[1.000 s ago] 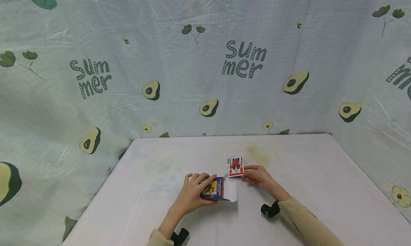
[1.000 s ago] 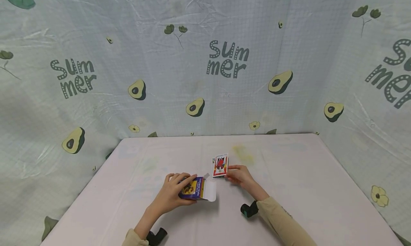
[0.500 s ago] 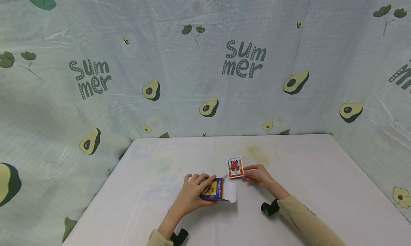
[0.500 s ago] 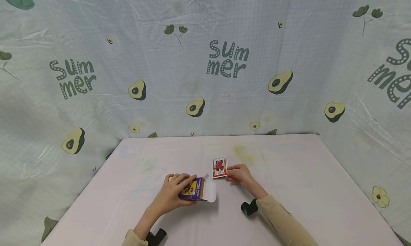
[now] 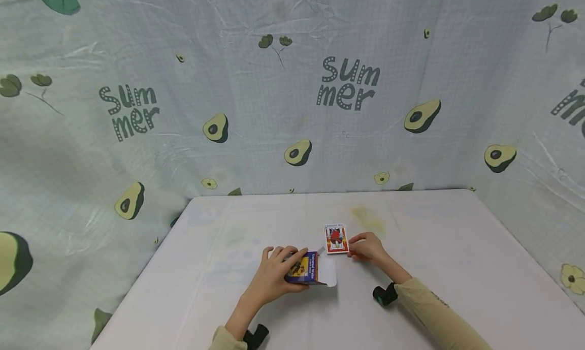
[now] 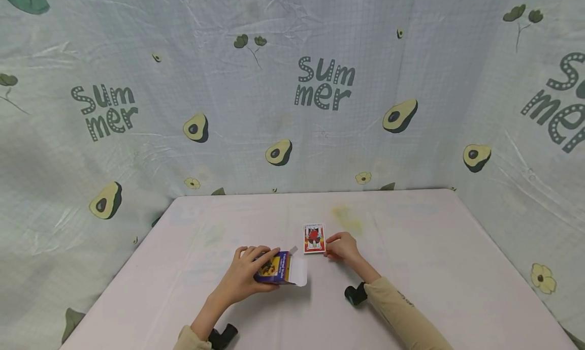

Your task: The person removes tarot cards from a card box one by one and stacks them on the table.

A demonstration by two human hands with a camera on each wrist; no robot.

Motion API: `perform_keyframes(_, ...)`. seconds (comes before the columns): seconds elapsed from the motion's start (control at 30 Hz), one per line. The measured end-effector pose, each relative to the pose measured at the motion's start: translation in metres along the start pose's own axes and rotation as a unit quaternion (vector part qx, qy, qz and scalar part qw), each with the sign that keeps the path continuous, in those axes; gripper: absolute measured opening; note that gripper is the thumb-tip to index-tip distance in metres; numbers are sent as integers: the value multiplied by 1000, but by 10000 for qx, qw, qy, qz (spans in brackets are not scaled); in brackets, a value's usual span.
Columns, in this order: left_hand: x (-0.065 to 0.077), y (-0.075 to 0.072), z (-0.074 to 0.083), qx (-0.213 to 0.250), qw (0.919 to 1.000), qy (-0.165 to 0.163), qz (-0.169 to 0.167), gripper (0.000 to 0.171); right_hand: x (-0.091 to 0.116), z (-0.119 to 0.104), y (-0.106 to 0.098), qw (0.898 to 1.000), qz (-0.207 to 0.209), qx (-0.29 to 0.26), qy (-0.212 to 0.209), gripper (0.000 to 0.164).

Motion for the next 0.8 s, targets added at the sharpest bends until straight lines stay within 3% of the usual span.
perform_keyframes(0.8, -5, 1, 3, -34, 10000, -11, -30, 76, 11, -5, -7, 9994, -284, 122, -156, 29)
Point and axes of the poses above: each hand's wrist, its own x-axis away from the middle knuckle, its own y-axis out of the palm, z = x × y, the point moved 6 cm from there along -x, towards the middle knuckle, and after that the axes turned 7 degrees about x, right-handed, at the moved point
